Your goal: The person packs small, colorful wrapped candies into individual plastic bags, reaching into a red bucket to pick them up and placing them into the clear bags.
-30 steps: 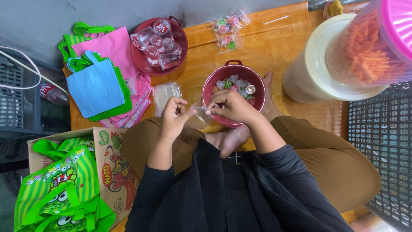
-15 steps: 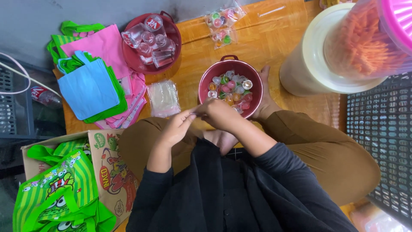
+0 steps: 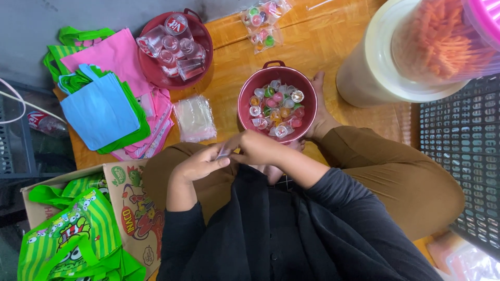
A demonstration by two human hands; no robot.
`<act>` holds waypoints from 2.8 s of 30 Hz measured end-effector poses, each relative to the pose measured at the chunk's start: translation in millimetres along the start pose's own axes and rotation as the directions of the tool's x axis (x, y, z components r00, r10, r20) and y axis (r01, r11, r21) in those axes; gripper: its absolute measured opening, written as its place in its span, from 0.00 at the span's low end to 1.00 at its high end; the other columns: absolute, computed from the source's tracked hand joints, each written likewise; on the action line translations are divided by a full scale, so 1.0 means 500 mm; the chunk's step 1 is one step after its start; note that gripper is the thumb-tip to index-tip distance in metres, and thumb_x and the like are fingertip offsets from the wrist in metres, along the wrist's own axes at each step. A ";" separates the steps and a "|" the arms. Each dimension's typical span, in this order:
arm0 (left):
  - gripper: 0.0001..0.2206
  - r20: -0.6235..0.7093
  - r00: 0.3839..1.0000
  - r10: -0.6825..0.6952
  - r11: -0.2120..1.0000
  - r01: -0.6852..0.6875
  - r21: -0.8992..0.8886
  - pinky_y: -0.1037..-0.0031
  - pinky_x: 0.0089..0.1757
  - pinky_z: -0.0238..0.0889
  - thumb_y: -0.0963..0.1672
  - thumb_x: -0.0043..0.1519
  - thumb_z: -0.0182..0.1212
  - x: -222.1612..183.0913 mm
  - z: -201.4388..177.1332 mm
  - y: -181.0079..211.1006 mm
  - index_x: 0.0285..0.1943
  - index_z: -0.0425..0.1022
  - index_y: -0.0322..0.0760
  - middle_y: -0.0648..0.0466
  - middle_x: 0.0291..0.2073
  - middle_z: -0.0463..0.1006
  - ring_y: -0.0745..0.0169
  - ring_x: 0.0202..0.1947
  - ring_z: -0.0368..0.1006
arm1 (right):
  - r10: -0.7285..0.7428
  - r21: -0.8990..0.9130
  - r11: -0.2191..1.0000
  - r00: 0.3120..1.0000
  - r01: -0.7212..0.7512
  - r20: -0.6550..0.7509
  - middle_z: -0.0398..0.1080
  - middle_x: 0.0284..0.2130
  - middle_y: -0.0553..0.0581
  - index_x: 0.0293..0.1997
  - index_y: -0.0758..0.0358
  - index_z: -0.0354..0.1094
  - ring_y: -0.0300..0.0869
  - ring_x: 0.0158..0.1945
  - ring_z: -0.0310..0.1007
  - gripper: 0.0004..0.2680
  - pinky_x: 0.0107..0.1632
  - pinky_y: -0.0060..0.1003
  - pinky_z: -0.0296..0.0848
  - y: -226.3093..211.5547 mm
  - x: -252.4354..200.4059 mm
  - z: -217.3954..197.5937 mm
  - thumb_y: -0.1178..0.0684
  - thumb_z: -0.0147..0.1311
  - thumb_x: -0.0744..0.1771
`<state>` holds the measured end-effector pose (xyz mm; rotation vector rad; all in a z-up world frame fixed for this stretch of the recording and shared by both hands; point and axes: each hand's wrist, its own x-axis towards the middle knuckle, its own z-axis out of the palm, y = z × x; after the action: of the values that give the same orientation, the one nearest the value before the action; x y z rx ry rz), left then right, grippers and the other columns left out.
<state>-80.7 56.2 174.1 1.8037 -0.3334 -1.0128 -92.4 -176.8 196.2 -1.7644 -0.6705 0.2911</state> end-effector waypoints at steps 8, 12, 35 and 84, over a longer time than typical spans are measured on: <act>0.34 0.214 0.976 -0.046 0.983 0.006 0.185 0.49 0.64 0.53 0.46 0.60 0.71 -0.008 0.019 0.030 0.75 0.59 0.36 0.38 0.68 0.67 0.37 0.69 0.61 | 0.214 -0.199 0.969 0.898 -0.146 0.384 0.76 0.32 0.71 0.40 0.69 0.76 0.66 0.39 0.78 0.10 0.39 0.56 0.78 -0.036 -0.001 0.038 0.51 0.56 0.64; 0.36 0.256 0.966 -0.028 0.981 -0.022 0.190 0.50 0.63 0.55 0.47 0.56 0.75 0.000 0.024 0.022 0.73 0.62 0.39 0.42 0.67 0.70 0.42 0.69 0.62 | 0.348 -0.254 0.934 0.801 -0.251 0.488 0.79 0.35 0.63 0.43 0.60 0.78 0.58 0.42 0.80 0.11 0.43 0.50 0.78 -0.034 -0.002 0.033 0.45 0.58 0.65; 0.43 -0.559 0.810 0.177 0.984 -0.160 0.080 0.53 0.61 0.57 0.49 0.41 0.86 0.227 0.103 -0.123 0.67 0.67 0.46 0.43 0.55 0.74 0.38 0.62 0.67 | 0.596 -0.136 0.747 0.746 -0.651 -0.297 0.78 0.44 0.65 0.48 0.56 0.76 0.62 0.54 0.75 0.08 0.58 0.54 0.71 0.439 -0.037 0.023 0.51 0.53 0.68; 0.33 -0.365 0.915 0.170 0.840 -0.328 -0.432 0.75 0.53 0.64 0.35 0.50 0.71 0.247 0.099 -0.189 0.64 0.64 0.44 0.55 0.48 0.70 0.66 0.50 0.65 | 0.553 -0.495 0.579 0.758 -0.648 -0.347 0.73 0.55 0.56 0.63 0.45 0.67 0.55 0.61 0.69 0.17 0.64 0.61 0.51 0.373 -0.016 -0.052 0.45 0.58 0.67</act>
<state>-63.4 -8.3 25.1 1.3810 -0.0985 -0.5428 -31.4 -233.6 27.3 -2.5836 0.0228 0.4317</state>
